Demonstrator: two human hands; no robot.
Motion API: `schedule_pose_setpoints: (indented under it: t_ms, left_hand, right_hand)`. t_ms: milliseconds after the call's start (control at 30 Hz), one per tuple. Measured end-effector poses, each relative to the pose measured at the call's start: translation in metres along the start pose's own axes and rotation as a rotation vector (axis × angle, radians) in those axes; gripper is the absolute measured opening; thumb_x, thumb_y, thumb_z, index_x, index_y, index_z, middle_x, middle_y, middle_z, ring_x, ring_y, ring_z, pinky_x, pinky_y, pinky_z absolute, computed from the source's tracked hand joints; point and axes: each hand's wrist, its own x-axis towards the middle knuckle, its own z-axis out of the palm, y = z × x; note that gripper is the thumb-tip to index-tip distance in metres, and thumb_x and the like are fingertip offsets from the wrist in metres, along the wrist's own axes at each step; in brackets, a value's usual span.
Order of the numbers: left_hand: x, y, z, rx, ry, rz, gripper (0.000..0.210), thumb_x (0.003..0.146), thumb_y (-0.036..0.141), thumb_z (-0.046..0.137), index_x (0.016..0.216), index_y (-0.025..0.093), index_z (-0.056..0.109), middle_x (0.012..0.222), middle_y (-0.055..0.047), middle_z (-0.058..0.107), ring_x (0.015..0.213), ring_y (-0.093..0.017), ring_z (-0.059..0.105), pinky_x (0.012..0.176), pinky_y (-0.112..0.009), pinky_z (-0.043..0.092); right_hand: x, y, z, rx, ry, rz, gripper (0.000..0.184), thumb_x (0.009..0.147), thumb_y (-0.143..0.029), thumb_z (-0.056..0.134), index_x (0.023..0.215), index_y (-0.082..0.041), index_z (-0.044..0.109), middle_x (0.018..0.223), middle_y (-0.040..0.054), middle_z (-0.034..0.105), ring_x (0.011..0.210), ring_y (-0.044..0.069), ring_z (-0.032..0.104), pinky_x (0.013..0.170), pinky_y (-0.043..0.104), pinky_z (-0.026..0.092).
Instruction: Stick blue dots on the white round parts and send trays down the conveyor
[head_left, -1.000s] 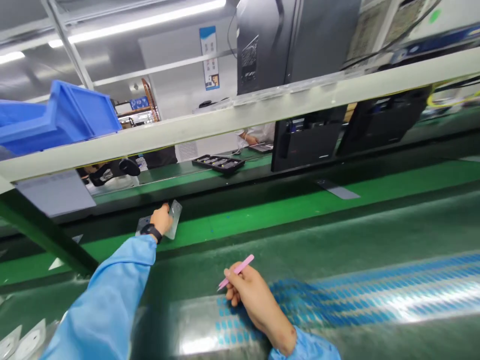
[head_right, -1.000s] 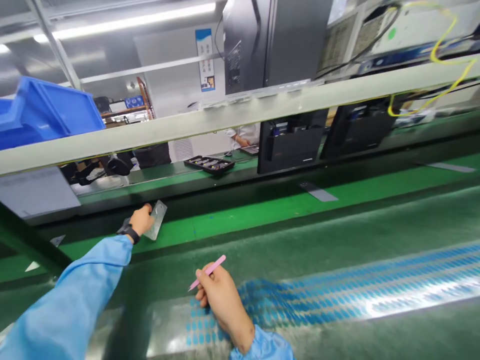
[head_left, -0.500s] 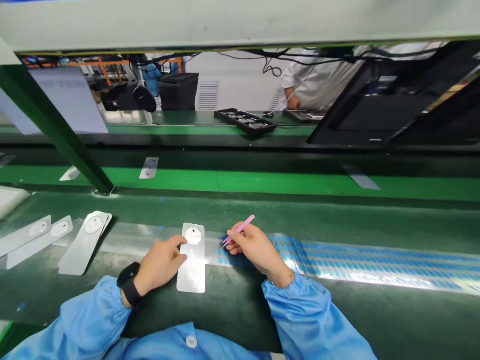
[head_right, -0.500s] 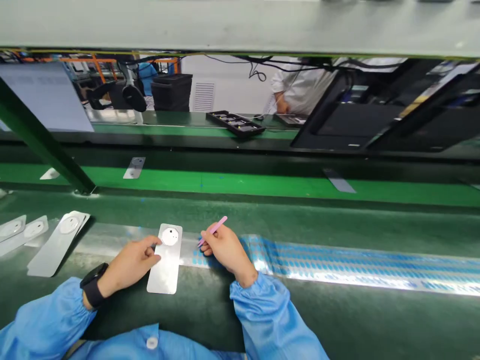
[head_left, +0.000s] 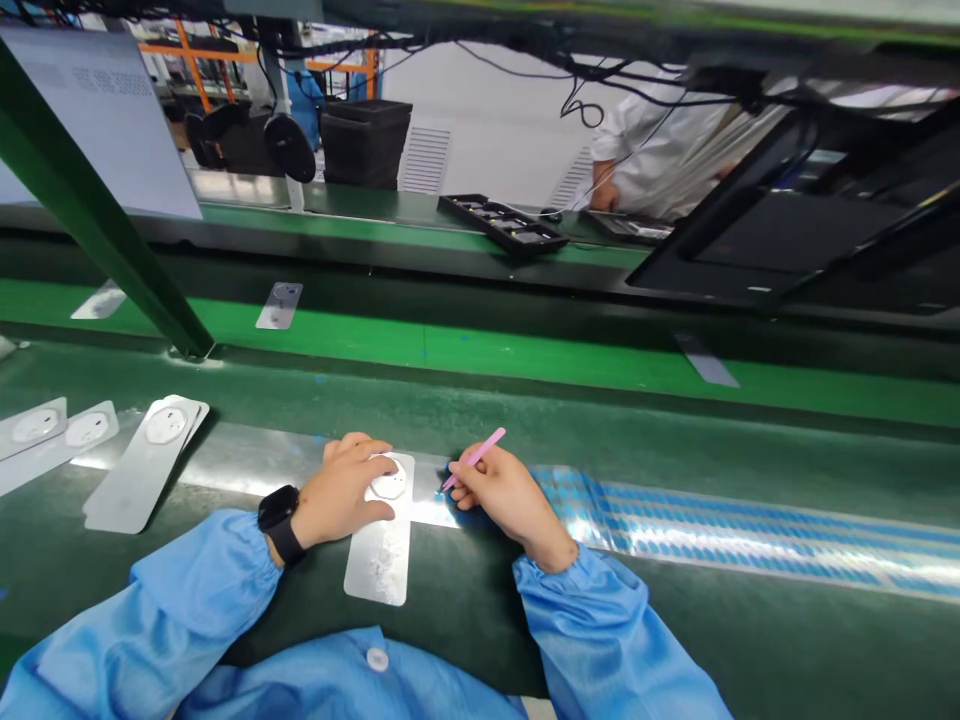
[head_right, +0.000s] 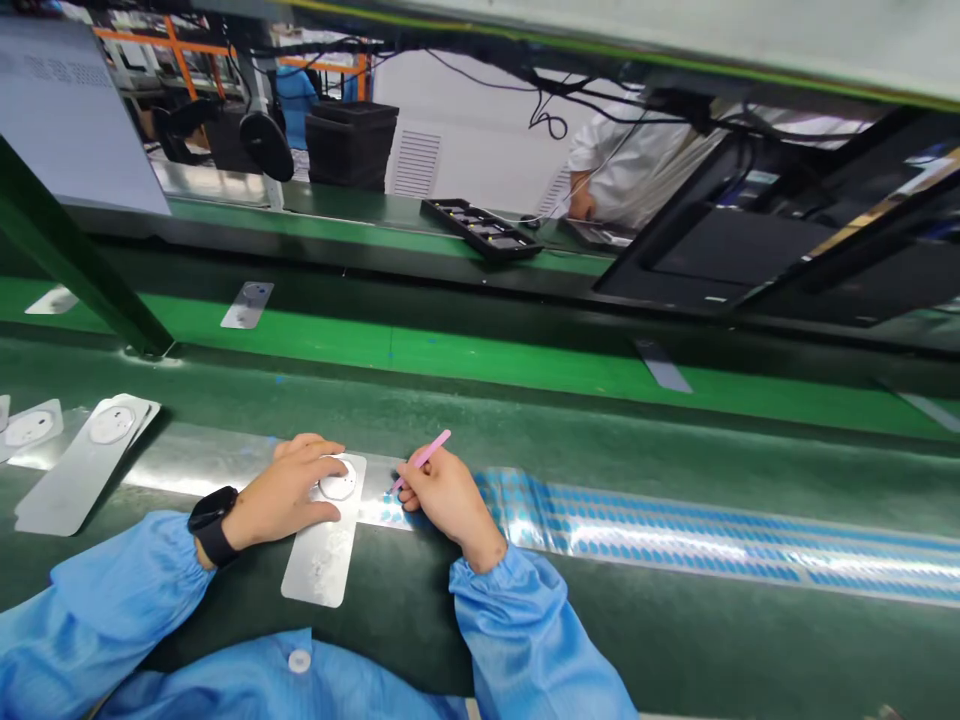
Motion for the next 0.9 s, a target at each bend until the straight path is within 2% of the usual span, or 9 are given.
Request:
schedule_pose_setpoints:
  t_ms: [200, 333, 467, 567, 700, 900]
  left_hand:
    - [-0.003, -0.002, 0.004, -0.019, -0.009, 0.048, 0.05, 0.065, 0.031, 0.082, 0.11, 0.024, 0.062, 0.13, -0.007, 0.057, 0.121, -0.029, 0.043, 0.102, -0.049, 0.031]
    - [-0.004, 0.0, 0.006, -0.02, -0.006, 0.046, 0.056, 0.062, 0.033, 0.085, 0.112, 0.024, 0.062, 0.129, -0.007, 0.058, 0.121, -0.03, 0.043, 0.101, -0.05, 0.032]
    - [-0.004, 0.001, 0.007, -0.031, -0.001, 0.059, 0.055, 0.061, 0.034, 0.086, 0.11, 0.024, 0.061, 0.127, -0.007, 0.06, 0.119, -0.03, 0.045, 0.099, -0.048, 0.034]
    - [-0.004, 0.002, 0.008, -0.035, 0.015, 0.063, 0.051, 0.06, 0.035, 0.087, 0.103, 0.022, 0.062, 0.126, -0.007, 0.06, 0.118, -0.03, 0.046, 0.098, -0.047, 0.035]
    - [-0.005, 0.002, 0.009, -0.043, 0.038, 0.07, 0.044, 0.059, 0.035, 0.087, 0.089, 0.02, 0.059, 0.125, -0.007, 0.061, 0.116, -0.029, 0.046, 0.095, -0.047, 0.035]
    - [-0.006, 0.001, 0.011, -0.037, 0.056, 0.096, 0.041, 0.058, 0.034, 0.088, 0.082, 0.018, 0.058, 0.124, -0.007, 0.061, 0.114, -0.029, 0.047, 0.093, -0.046, 0.036]
  right_hand:
    - [0.001, -0.001, 0.001, -0.006, -0.001, 0.028, 0.022, 0.076, -0.036, 0.065, 0.068, -0.018, 0.054, 0.056, 0.0018, 0.066, 0.045, 0.013, 0.061, 0.046, 0.023, 0.05]
    - [-0.003, -0.006, -0.002, 0.077, -0.038, 0.045, 0.034, 0.07, -0.048, 0.068, 0.065, -0.018, 0.053, 0.052, 0.0012, 0.063, 0.044, 0.012, 0.059, 0.046, 0.023, 0.048]
    - [-0.009, -0.016, -0.001, 0.126, -0.043, -0.005, 0.04, 0.067, -0.056, 0.068, 0.066, -0.019, 0.053, 0.05, 0.0005, 0.062, 0.043, 0.011, 0.056, 0.044, 0.021, 0.044]
    - [-0.008, -0.023, 0.012, 0.082, -0.031, -0.047, 0.036, 0.072, -0.053, 0.065, 0.071, -0.019, 0.054, 0.051, 0.0, 0.062, 0.042, 0.012, 0.056, 0.042, 0.022, 0.044]
    - [0.002, -0.027, 0.032, 0.048, -0.04, -0.023, 0.028, 0.077, -0.044, 0.061, 0.07, -0.018, 0.054, 0.052, -0.0002, 0.062, 0.041, 0.011, 0.056, 0.042, 0.022, 0.045]
    - [0.009, -0.027, 0.036, 0.006, -0.086, 0.022, 0.02, 0.081, -0.033, 0.059, 0.068, -0.018, 0.054, 0.051, -0.0007, 0.061, 0.041, 0.011, 0.056, 0.041, 0.021, 0.045]
